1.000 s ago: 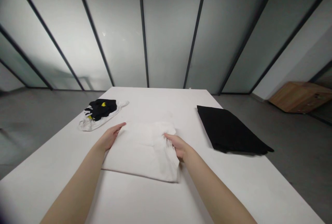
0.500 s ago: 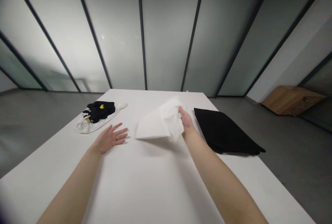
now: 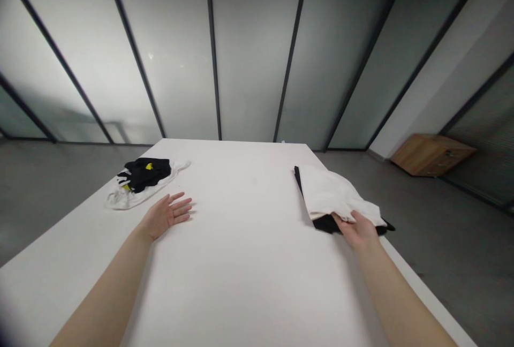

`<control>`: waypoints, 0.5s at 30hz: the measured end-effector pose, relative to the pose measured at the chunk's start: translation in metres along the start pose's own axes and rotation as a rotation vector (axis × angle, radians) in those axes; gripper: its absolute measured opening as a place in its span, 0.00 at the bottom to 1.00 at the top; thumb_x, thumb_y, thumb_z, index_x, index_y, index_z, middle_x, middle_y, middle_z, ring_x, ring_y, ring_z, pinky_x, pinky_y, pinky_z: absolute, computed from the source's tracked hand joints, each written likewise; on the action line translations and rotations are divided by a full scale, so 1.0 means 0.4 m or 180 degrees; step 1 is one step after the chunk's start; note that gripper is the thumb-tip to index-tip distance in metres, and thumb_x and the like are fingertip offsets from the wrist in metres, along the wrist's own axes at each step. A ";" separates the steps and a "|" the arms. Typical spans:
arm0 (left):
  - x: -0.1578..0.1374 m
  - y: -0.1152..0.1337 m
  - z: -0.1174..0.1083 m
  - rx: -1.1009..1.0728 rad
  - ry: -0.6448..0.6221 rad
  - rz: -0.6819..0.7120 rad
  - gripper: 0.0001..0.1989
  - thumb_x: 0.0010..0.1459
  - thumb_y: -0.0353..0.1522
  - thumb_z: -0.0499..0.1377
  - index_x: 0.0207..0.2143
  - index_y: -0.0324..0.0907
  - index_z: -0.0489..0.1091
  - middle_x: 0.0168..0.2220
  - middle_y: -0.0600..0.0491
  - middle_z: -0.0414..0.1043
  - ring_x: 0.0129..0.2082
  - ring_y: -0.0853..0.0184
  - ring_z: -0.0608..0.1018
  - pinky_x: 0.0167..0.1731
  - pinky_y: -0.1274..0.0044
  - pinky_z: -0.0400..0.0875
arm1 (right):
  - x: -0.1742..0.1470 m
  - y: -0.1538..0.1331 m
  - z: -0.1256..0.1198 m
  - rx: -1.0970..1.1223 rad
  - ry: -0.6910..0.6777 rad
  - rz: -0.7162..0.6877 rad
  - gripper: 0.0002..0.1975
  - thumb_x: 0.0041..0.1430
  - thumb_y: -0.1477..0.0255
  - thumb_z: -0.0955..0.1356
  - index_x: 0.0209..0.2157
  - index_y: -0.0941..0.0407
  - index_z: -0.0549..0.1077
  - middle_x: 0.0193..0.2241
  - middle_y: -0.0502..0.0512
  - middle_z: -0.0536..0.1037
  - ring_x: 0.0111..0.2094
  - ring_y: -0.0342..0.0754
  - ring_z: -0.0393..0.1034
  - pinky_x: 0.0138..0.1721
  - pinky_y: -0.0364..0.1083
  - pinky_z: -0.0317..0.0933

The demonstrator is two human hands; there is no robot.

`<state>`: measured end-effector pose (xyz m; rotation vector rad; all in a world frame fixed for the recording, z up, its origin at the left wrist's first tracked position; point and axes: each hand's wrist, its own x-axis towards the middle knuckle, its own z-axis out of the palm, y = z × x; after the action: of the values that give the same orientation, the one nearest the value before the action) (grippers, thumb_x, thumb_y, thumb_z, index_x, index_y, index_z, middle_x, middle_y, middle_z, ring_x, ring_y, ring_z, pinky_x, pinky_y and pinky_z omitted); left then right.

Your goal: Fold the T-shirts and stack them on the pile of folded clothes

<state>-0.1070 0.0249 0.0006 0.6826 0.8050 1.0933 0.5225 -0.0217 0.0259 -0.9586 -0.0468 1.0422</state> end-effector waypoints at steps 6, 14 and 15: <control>0.003 -0.002 0.002 0.0055 0.0137 0.0012 0.25 0.69 0.44 0.59 0.63 0.43 0.68 0.60 0.38 0.76 0.54 0.50 0.82 0.57 0.54 0.74 | -0.010 -0.010 -0.088 -0.0339 0.0094 -0.0057 0.22 0.71 0.79 0.57 0.56 0.53 0.75 0.57 0.63 0.79 0.45 0.49 0.82 0.44 0.51 0.80; 0.003 -0.004 0.009 0.0069 0.0227 0.0043 0.22 0.69 0.42 0.60 0.60 0.42 0.70 0.57 0.39 0.78 0.51 0.52 0.84 0.55 0.55 0.76 | -0.022 -0.022 -0.048 -0.1095 0.0936 -0.0718 0.20 0.58 0.83 0.64 0.48 0.50 0.75 0.58 0.62 0.78 0.52 0.55 0.80 0.46 0.52 0.78; 0.002 -0.004 0.011 0.0062 0.0228 0.0049 0.22 0.69 0.42 0.60 0.60 0.42 0.70 0.57 0.39 0.78 0.51 0.52 0.84 0.55 0.55 0.76 | -0.020 -0.027 -0.043 -0.1198 0.0969 -0.0821 0.17 0.59 0.81 0.65 0.47 0.50 0.75 0.59 0.64 0.78 0.54 0.57 0.79 0.46 0.53 0.78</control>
<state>-0.1024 0.0249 0.0013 0.6699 0.8738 1.1305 0.5334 -0.0404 0.0259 -1.4053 -0.1143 0.6511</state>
